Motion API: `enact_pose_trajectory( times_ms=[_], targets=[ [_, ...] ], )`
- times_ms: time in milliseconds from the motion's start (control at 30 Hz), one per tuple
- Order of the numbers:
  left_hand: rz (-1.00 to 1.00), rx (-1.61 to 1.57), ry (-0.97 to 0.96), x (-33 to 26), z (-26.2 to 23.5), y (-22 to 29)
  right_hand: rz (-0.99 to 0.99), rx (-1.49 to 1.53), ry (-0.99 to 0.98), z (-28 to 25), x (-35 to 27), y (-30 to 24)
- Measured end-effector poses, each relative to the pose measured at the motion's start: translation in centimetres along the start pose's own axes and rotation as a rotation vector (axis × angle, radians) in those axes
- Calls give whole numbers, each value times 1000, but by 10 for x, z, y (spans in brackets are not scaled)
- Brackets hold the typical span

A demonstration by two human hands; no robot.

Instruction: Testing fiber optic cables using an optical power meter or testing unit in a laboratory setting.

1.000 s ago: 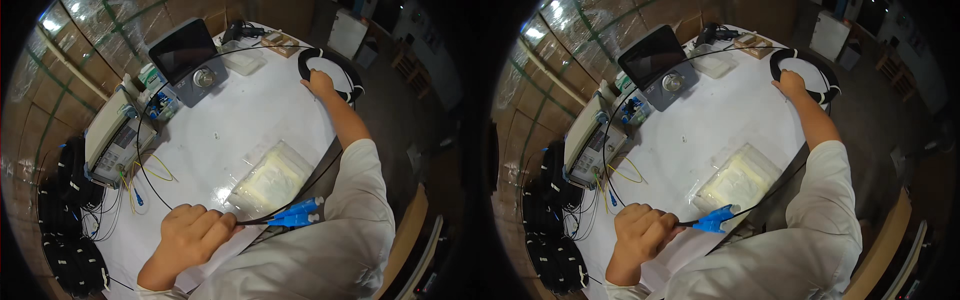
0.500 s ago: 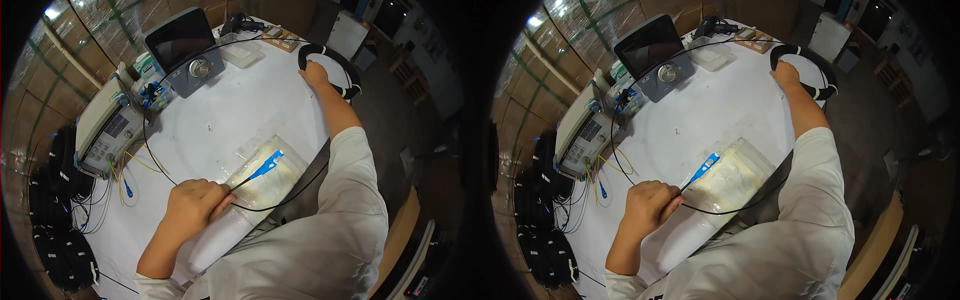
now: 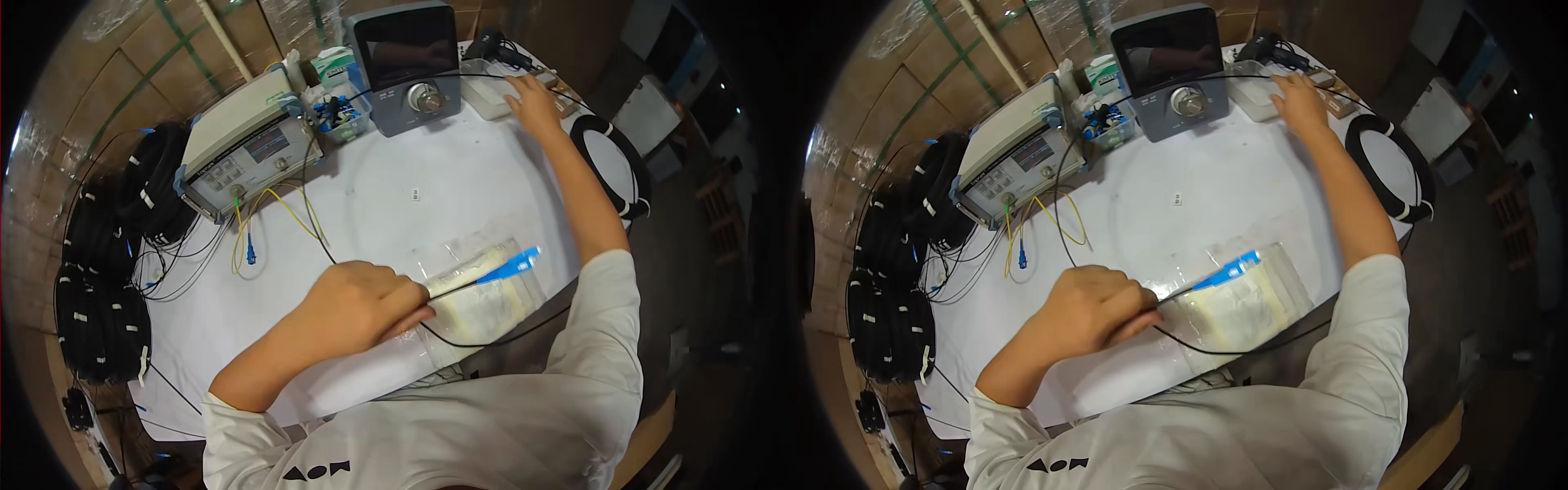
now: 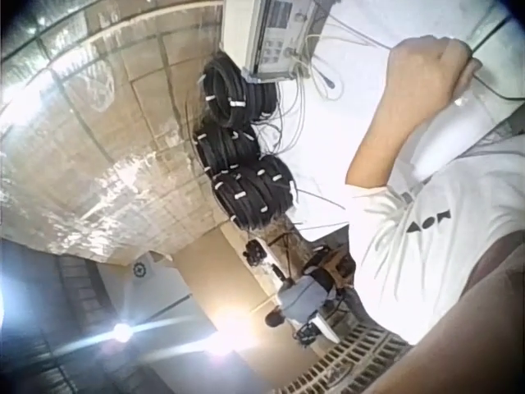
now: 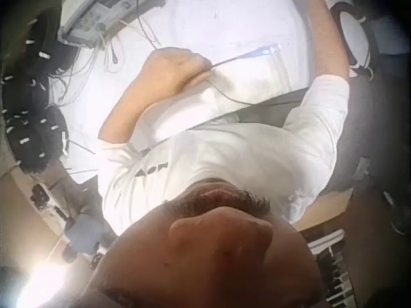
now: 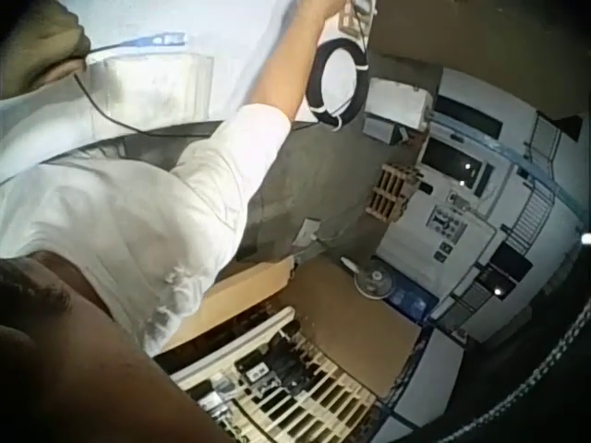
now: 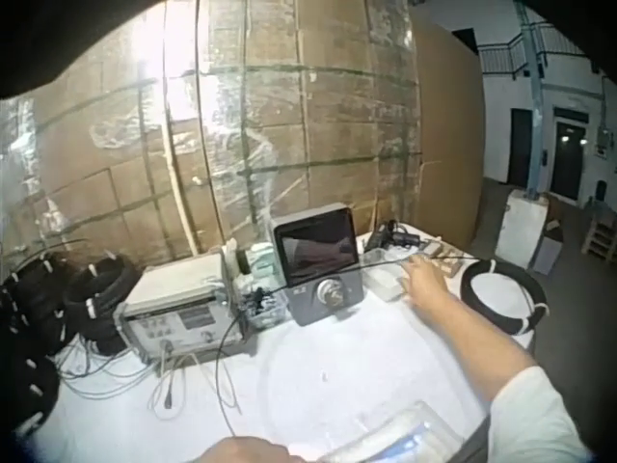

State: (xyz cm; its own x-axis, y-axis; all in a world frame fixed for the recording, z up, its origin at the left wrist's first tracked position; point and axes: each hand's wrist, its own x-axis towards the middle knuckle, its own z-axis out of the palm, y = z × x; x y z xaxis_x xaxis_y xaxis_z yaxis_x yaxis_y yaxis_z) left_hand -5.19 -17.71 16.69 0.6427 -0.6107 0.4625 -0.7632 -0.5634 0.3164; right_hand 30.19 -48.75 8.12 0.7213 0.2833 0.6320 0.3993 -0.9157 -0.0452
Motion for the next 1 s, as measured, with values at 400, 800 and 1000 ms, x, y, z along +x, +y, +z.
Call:
enact_pose_trajectory(
  times_ms=[400, 800, 1000],
  targets=[
    [-32, 35, -52, -30, 5, 10, -281, 124, -106, 18, 77, -52],
    [-33, 9, -105, -29, 4, 4, -216, 170, 130, 0, 108, -22],
    [-155, 66, -132, -18, 19, 2, 47, 246, 214, -12, 152, -5]
  ],
)
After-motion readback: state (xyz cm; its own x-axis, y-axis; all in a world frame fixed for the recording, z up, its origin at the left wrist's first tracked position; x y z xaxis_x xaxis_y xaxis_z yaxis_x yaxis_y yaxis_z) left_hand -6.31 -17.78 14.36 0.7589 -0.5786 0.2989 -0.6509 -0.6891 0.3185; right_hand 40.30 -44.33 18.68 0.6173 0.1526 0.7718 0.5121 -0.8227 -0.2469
